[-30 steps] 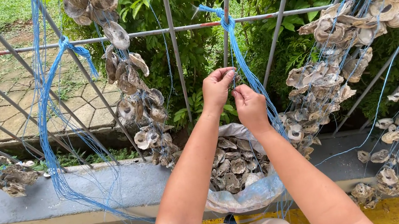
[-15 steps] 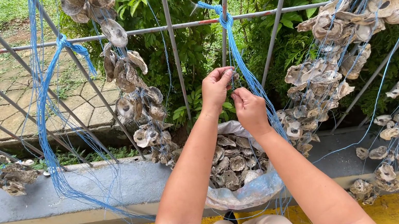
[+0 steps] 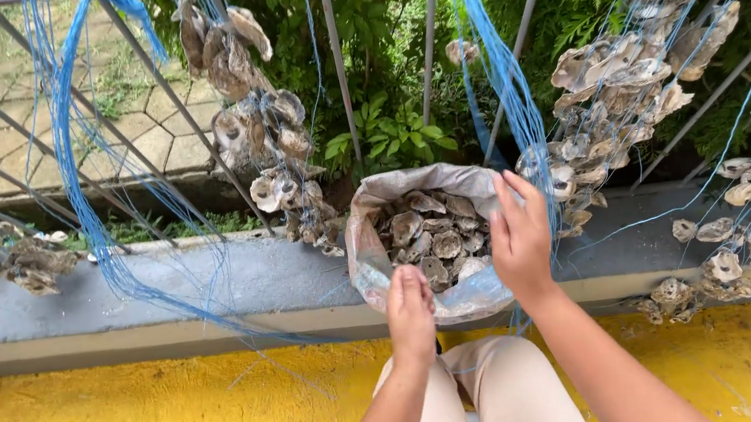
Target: Tying oyster shells onto blue strings attached to a metal fence for aquaculture preparation.
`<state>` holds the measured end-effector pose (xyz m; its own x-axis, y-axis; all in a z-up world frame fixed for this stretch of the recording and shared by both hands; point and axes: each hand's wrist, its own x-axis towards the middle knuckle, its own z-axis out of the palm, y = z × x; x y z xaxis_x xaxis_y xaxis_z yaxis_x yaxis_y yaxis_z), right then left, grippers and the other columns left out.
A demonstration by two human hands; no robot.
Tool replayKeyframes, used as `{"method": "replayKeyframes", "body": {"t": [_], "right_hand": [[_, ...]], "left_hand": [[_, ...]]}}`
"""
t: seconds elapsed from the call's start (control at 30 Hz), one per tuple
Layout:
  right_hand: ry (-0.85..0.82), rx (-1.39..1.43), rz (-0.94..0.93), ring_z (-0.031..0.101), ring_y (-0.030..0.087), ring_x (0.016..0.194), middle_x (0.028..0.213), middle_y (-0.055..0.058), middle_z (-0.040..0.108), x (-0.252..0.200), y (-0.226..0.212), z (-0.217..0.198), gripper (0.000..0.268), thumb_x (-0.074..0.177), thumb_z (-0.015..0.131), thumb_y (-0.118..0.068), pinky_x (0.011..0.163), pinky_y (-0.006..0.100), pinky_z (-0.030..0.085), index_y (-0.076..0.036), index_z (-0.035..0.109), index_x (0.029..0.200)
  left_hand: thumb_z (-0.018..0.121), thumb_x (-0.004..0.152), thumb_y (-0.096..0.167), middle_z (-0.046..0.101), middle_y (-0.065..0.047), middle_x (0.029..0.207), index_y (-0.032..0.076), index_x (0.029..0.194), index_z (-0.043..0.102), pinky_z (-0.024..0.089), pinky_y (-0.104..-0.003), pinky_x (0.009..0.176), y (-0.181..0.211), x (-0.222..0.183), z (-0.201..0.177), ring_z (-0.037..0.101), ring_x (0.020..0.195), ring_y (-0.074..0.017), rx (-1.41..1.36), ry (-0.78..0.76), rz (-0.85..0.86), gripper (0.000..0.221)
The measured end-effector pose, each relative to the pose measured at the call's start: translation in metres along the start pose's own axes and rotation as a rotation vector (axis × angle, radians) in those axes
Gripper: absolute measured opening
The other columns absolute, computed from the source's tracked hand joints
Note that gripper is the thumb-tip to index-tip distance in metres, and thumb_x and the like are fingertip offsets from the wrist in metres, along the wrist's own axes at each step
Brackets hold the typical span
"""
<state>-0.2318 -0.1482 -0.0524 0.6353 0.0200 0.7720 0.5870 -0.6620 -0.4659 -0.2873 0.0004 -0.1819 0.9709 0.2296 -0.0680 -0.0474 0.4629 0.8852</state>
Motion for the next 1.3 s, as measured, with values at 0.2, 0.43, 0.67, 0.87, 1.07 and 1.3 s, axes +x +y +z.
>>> {"method": "replayKeyframes", "body": {"t": [0.2,0.43,0.67,0.87,1.07,1.3], "right_hand": [[-0.202,0.289,0.209,0.073,0.027,0.114,0.118,0.013,0.077,-0.091,-0.01,-0.011,0.023,0.101,0.064,-0.01,0.104,0.038,0.054,-0.004,0.075,0.12],[-0.015,0.935,0.854,0.076,0.024,0.094,0.105,0.013,0.075,-0.083,0.054,0.004,0.027,0.108,0.055,-0.017,0.09,0.036,0.06,0.006,0.069,0.111],[-0.079,0.949,0.893,0.069,0.018,0.076,0.086,0.007,0.068,-0.076,0.055,0.023,0.028,0.104,0.058,-0.017,0.074,0.032,0.059,0.004,0.071,0.117],[-0.133,0.874,0.869,0.067,0.015,0.073,0.085,0.006,0.068,-0.068,0.069,0.04,0.026,0.103,0.06,-0.016,0.07,0.029,0.056,0.002,0.073,0.118],[-0.099,0.816,0.787,0.061,0.009,0.068,0.084,0.003,0.065,-0.058,0.079,0.046,0.025,0.104,0.059,-0.014,0.066,0.027,0.058,0.001,0.073,0.118],[-0.088,0.81,0.72,0.06,0.009,0.063,0.081,0.004,0.067,-0.06,0.083,0.048,0.021,0.101,0.062,-0.011,0.061,0.025,0.053,0.002,0.076,0.112]], "left_hand": [[0.046,0.11,0.018,0.06,-0.004,0.089,0.005,0.101,0.056,0.05,-0.031,0.074,0.018,-0.036,0.054,0.056,0.082,-0.0136,0.317,-0.122,0.255,0.019],[0.06,0.092,0.003,0.07,-0.018,0.102,0.005,0.097,0.075,0.052,-0.04,0.085,-0.01,0.112,0.025,0.067,0.096,-0.0318,0.816,-0.174,0.336,0.016],[0.072,0.083,0.012,0.065,-0.024,0.118,0.0,0.101,0.073,0.055,-0.046,0.088,-0.067,0.221,-0.023,0.066,0.104,-0.0408,1.523,-0.021,0.29,0.021],[0.063,0.09,0.011,0.068,-0.019,0.113,0.002,0.105,0.068,0.057,-0.046,0.084,-0.062,0.219,-0.024,0.068,0.102,-0.0382,1.725,-0.081,0.359,0.018],[0.061,0.088,0.014,0.071,-0.017,0.105,0.004,0.109,0.066,0.055,-0.049,0.079,-0.118,0.226,-0.055,0.068,0.098,-0.0373,1.604,-0.124,0.503,0.024],[0.062,0.089,0.013,0.074,-0.01,0.104,0.009,0.102,0.073,0.054,-0.047,0.084,-0.119,0.231,-0.049,0.067,0.104,-0.0305,1.884,-0.264,0.52,0.017]]}}
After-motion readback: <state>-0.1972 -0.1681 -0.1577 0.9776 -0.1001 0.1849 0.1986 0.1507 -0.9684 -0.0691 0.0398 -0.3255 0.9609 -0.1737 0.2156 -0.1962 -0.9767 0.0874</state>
